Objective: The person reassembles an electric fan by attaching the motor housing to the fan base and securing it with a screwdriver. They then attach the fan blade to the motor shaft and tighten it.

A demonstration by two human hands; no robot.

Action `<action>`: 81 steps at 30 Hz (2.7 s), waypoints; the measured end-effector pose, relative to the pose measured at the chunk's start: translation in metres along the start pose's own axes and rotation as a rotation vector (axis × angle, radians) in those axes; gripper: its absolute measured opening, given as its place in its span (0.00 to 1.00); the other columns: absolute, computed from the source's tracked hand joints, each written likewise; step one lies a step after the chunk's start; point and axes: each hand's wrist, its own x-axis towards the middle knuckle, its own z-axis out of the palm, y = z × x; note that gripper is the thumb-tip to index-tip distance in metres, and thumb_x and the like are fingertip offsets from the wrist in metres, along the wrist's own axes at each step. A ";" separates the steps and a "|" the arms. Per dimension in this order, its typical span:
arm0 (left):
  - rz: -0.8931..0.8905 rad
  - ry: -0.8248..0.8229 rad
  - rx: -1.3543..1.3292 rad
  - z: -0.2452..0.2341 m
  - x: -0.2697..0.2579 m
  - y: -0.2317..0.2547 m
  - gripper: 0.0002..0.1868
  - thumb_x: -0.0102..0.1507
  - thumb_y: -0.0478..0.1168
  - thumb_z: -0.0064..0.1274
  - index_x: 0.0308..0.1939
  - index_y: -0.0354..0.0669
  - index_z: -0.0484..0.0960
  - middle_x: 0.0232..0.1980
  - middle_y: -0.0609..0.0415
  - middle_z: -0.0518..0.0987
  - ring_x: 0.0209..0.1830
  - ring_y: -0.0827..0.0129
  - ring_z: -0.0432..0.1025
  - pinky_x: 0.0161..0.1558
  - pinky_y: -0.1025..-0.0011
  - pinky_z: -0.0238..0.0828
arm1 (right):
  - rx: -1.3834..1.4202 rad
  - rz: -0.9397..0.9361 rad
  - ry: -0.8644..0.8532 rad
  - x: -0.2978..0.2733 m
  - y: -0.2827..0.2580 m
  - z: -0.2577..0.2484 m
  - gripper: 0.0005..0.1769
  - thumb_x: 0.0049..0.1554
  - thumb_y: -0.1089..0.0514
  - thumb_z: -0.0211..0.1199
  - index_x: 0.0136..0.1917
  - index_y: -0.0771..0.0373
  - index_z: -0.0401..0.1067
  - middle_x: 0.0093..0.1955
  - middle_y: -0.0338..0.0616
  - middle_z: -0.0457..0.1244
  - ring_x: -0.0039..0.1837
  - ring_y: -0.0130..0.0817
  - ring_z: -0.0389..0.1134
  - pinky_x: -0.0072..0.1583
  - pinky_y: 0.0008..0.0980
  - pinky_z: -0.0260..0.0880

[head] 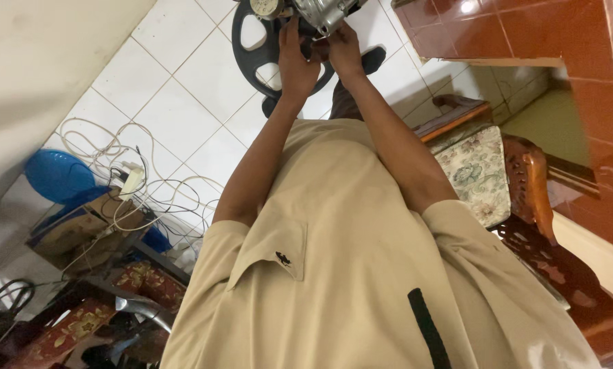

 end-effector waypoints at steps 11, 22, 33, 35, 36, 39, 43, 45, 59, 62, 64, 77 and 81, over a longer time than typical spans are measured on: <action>0.046 0.018 0.003 0.000 0.003 0.001 0.40 0.62 0.28 0.61 0.76 0.39 0.61 0.70 0.42 0.66 0.59 0.55 0.76 0.57 0.65 0.80 | -0.341 0.035 0.071 0.007 0.003 0.008 0.12 0.69 0.56 0.51 0.56 0.67 0.69 0.39 0.41 0.68 0.37 0.30 0.69 0.38 0.29 0.69; -0.015 0.023 -0.006 0.001 0.005 0.011 0.43 0.57 0.31 0.64 0.74 0.39 0.61 0.70 0.38 0.66 0.58 0.54 0.76 0.58 0.61 0.75 | -0.182 0.069 0.174 0.013 0.014 0.000 0.09 0.67 0.63 0.56 0.57 0.69 0.73 0.44 0.48 0.68 0.40 0.31 0.67 0.39 0.31 0.66; -0.005 0.033 0.008 0.006 0.002 0.002 0.40 0.60 0.30 0.60 0.76 0.38 0.61 0.72 0.40 0.66 0.63 0.51 0.73 0.61 0.64 0.76 | -0.052 0.095 0.104 0.001 -0.026 0.001 0.10 0.67 0.58 0.54 0.53 0.67 0.72 0.44 0.45 0.69 0.42 0.33 0.72 0.39 0.31 0.70; 0.019 0.039 0.014 0.006 0.002 0.000 0.41 0.59 0.31 0.61 0.75 0.37 0.61 0.72 0.39 0.65 0.62 0.51 0.73 0.60 0.63 0.75 | -0.051 0.111 0.089 0.001 -0.029 -0.001 0.09 0.67 0.59 0.55 0.53 0.67 0.72 0.46 0.46 0.69 0.44 0.33 0.73 0.40 0.31 0.71; 0.007 0.026 -0.003 0.006 0.003 -0.002 0.43 0.57 0.31 0.62 0.74 0.36 0.60 0.71 0.38 0.65 0.60 0.51 0.73 0.59 0.63 0.75 | -0.077 0.062 0.055 0.000 -0.028 -0.002 0.07 0.66 0.61 0.58 0.55 0.66 0.72 0.48 0.44 0.70 0.46 0.31 0.75 0.42 0.30 0.73; -0.035 0.008 -0.002 0.007 0.004 -0.003 0.42 0.58 0.32 0.60 0.74 0.37 0.60 0.72 0.38 0.64 0.58 0.54 0.75 0.58 0.63 0.76 | -0.095 0.022 0.012 -0.002 -0.019 -0.004 0.07 0.64 0.63 0.60 0.56 0.65 0.70 0.50 0.43 0.70 0.48 0.30 0.75 0.44 0.29 0.76; 0.116 0.073 0.133 0.003 0.005 -0.002 0.42 0.60 0.34 0.65 0.75 0.35 0.60 0.71 0.37 0.64 0.65 0.46 0.69 0.61 0.61 0.72 | -0.018 0.039 -0.048 0.004 -0.007 -0.006 0.08 0.70 0.60 0.59 0.54 0.69 0.71 0.46 0.49 0.68 0.43 0.33 0.72 0.41 0.31 0.71; 0.004 0.014 0.022 0.003 0.003 -0.001 0.42 0.59 0.34 0.65 0.74 0.36 0.60 0.71 0.39 0.66 0.60 0.51 0.73 0.58 0.63 0.75 | -0.033 0.053 0.021 0.006 -0.003 -0.006 0.08 0.67 0.60 0.55 0.53 0.69 0.71 0.45 0.46 0.69 0.41 0.33 0.73 0.38 0.31 0.72; -0.019 0.006 -0.010 0.009 0.002 -0.009 0.42 0.59 0.29 0.61 0.75 0.36 0.59 0.72 0.39 0.64 0.55 0.60 0.76 0.55 0.66 0.78 | 0.082 -0.031 -0.037 -0.003 -0.003 -0.010 0.05 0.65 0.64 0.61 0.54 0.66 0.70 0.48 0.43 0.70 0.49 0.29 0.74 0.49 0.30 0.77; -0.054 0.004 -0.038 0.009 0.003 -0.006 0.41 0.60 0.31 0.62 0.75 0.36 0.60 0.72 0.40 0.64 0.50 0.63 0.78 0.54 0.66 0.79 | 0.018 -0.068 -0.031 0.009 0.019 -0.015 0.07 0.68 0.62 0.61 0.53 0.70 0.71 0.45 0.46 0.69 0.46 0.32 0.73 0.47 0.32 0.74; -0.091 -0.009 -0.076 0.010 0.003 -0.005 0.40 0.61 0.32 0.62 0.75 0.37 0.60 0.72 0.40 0.64 0.49 0.64 0.79 0.52 0.67 0.79 | -0.186 -0.049 0.014 0.015 0.026 -0.016 0.12 0.71 0.58 0.58 0.51 0.71 0.72 0.43 0.47 0.69 0.44 0.32 0.72 0.46 0.32 0.73; -0.096 -0.025 -0.083 0.007 0.002 0.000 0.39 0.61 0.32 0.59 0.75 0.37 0.61 0.70 0.41 0.68 0.47 0.63 0.75 0.50 0.68 0.77 | -0.106 0.086 0.152 0.009 0.001 0.006 0.09 0.66 0.62 0.57 0.54 0.72 0.72 0.43 0.46 0.68 0.42 0.32 0.70 0.44 0.31 0.69; -0.023 -0.026 -0.053 0.003 0.002 -0.001 0.42 0.58 0.31 0.60 0.75 0.36 0.60 0.70 0.41 0.67 0.48 0.63 0.74 0.50 0.68 0.77 | 0.003 0.098 0.191 0.002 -0.001 0.010 0.11 0.61 0.63 0.55 0.57 0.64 0.67 0.43 0.41 0.67 0.40 0.30 0.70 0.41 0.29 0.69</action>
